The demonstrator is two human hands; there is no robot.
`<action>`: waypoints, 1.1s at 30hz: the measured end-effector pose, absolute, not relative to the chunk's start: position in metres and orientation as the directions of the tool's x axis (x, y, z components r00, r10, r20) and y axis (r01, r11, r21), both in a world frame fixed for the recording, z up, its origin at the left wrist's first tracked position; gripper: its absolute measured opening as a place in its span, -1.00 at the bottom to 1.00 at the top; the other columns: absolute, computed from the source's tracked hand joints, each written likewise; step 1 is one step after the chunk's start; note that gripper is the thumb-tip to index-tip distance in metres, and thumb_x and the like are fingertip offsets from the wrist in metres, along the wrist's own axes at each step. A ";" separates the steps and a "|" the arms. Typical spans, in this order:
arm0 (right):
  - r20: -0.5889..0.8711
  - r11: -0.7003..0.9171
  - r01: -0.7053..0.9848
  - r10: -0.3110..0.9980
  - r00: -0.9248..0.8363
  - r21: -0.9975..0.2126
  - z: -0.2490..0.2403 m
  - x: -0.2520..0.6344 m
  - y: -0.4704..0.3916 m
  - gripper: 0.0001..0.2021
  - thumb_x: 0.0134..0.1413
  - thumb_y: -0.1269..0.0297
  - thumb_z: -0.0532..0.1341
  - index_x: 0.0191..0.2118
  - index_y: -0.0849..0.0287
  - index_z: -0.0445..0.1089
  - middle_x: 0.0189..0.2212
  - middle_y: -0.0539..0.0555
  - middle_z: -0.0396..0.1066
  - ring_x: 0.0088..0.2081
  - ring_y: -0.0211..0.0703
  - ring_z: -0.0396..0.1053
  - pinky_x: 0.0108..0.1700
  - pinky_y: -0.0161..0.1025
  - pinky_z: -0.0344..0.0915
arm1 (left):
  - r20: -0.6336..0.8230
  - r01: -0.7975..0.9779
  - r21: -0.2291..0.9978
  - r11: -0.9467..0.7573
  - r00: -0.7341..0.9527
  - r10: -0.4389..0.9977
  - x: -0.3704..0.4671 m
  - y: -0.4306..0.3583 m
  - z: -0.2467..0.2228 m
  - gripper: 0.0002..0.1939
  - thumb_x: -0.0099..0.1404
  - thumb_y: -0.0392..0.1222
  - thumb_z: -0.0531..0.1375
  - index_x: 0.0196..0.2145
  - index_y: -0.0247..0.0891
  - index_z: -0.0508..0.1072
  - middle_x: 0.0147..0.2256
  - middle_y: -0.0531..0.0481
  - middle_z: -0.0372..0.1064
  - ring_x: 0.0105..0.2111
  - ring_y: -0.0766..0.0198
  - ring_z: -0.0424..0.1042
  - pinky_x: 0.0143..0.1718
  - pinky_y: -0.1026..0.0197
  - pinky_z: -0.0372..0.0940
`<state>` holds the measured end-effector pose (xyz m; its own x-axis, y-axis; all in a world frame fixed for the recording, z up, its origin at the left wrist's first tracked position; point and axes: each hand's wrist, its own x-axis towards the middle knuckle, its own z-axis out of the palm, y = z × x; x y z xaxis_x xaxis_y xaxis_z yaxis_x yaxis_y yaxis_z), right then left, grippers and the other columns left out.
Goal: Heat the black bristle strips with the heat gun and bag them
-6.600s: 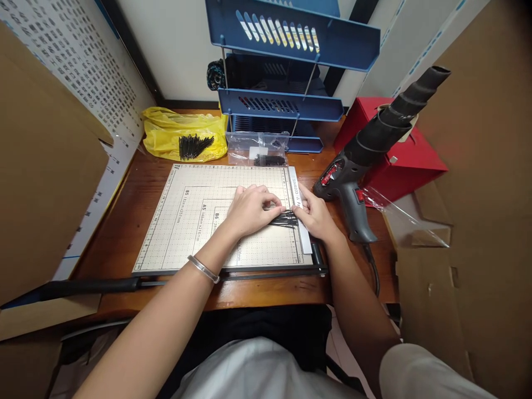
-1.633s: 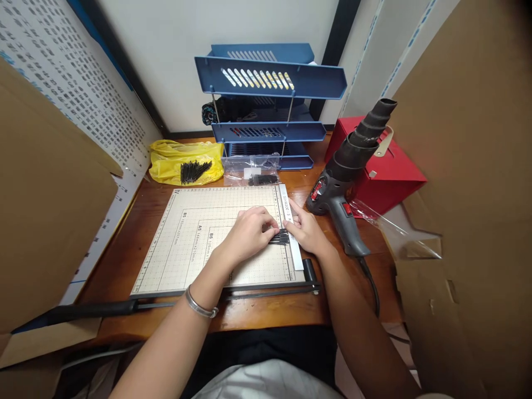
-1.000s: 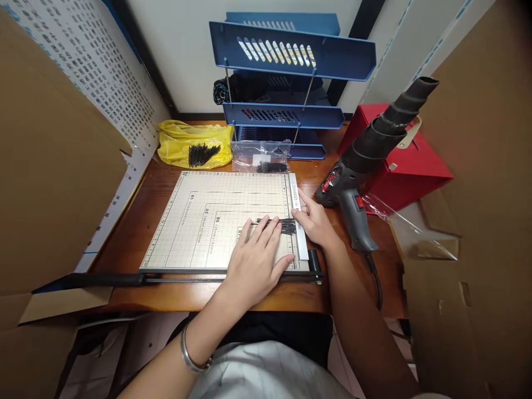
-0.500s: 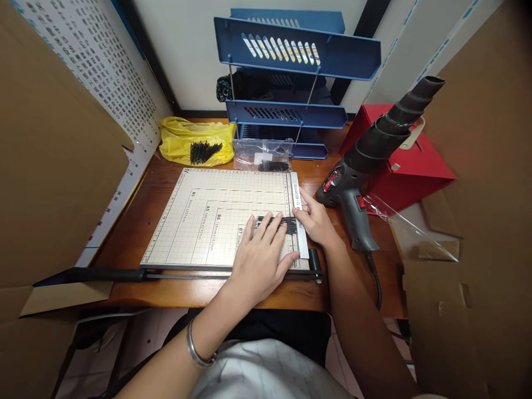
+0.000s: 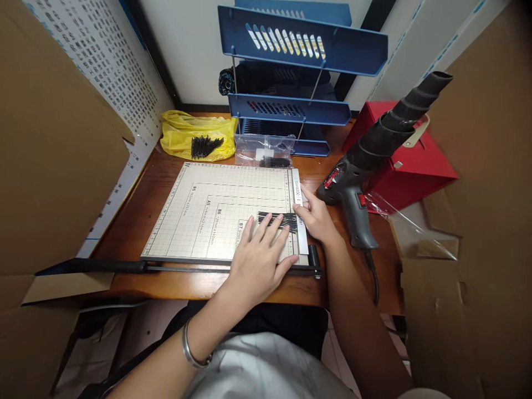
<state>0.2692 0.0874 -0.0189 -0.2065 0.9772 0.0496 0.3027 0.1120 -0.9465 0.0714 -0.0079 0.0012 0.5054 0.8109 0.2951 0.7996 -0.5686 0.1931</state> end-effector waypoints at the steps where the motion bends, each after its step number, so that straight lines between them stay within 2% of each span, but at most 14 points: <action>1: 0.051 0.113 0.301 0.977 -0.208 -0.947 -0.018 0.269 0.087 -0.27 0.22 0.16 0.16 0.44 0.34 0.10 -0.47 -0.03 0.36 -0.52 -0.31 0.14 -0.45 -0.34 0.09 | 0.295 0.798 0.194 -0.570 0.507 0.810 0.073 -0.008 0.000 -0.39 0.58 0.14 -0.04 0.33 -0.35 0.32 0.40 -0.21 0.15 0.40 -0.13 0.15 0.41 -0.34 -0.01; 4: 0.048 0.109 0.297 0.978 -0.205 -0.949 -0.017 0.268 0.087 -0.26 0.21 0.16 0.17 0.44 0.35 0.09 -0.43 -0.01 0.41 -0.52 -0.31 0.16 -0.43 -0.33 0.12 | 0.298 0.791 0.204 -0.577 0.512 0.806 0.076 -0.009 0.000 -0.37 0.58 0.14 -0.05 0.34 -0.37 0.30 0.40 -0.21 0.16 0.41 -0.10 0.15 0.43 -0.31 -0.03; 9: 0.044 0.104 0.289 0.978 -0.205 -0.952 -0.017 0.268 0.087 -0.28 0.21 0.16 0.16 0.43 0.34 0.10 -0.44 -0.02 0.39 -0.50 -0.29 0.17 -0.43 -0.33 0.12 | 0.320 0.769 0.243 -0.592 0.512 0.797 0.071 -0.011 0.005 -0.39 0.59 0.13 -0.06 0.35 -0.37 0.28 0.39 -0.19 0.17 0.40 -0.08 0.16 0.44 -0.33 -0.06; 15: 0.053 0.117 0.350 0.981 -0.189 -0.929 -0.019 0.269 0.087 -0.24 0.19 0.13 0.17 0.44 0.36 0.10 -0.59 -0.13 0.13 -0.55 -0.31 0.03 -0.45 -0.32 0.00 | 0.295 0.713 0.262 -0.651 0.583 0.757 0.066 -0.012 0.005 -0.41 0.60 0.13 -0.08 0.32 -0.32 0.32 0.38 -0.12 0.21 0.40 -0.05 0.16 0.45 -0.29 -0.08; 18: 0.059 0.124 0.359 0.981 -0.186 -0.925 -0.019 0.270 0.087 -0.23 0.19 0.13 0.18 0.44 0.37 0.10 -0.60 -0.15 0.09 -0.55 -0.32 0.02 -0.46 -0.33 -0.02 | 0.296 0.721 0.247 -0.647 0.580 0.759 0.069 -0.013 0.002 -0.42 0.60 0.12 -0.07 0.32 -0.33 0.33 0.37 -0.11 0.23 0.39 -0.05 0.18 0.45 -0.29 -0.07; 27: 0.045 0.109 0.328 0.980 -0.196 -0.938 -0.012 0.266 0.086 -0.24 0.18 0.13 0.16 0.43 0.38 0.10 -0.59 -0.13 0.15 -0.54 -0.30 0.05 -0.43 -0.32 0.08 | 0.352 0.775 0.230 -0.588 0.497 0.793 0.081 -0.021 -0.004 -0.46 0.59 0.07 -0.03 0.31 -0.31 0.34 0.34 -0.10 0.28 0.36 -0.06 0.24 0.43 -0.29 -0.02; 33: 0.048 0.111 0.309 0.978 -0.205 -0.945 -0.015 0.266 0.086 -0.25 0.18 0.12 0.16 0.43 0.34 0.11 -0.52 -0.05 0.31 -0.51 -0.27 0.14 -0.42 -0.32 0.12 | 0.346 0.781 0.223 -0.583 0.496 0.797 0.087 -0.025 -0.006 -0.42 0.58 0.10 -0.01 0.31 -0.37 0.34 0.36 -0.14 0.25 0.38 -0.11 0.20 0.42 -0.25 0.04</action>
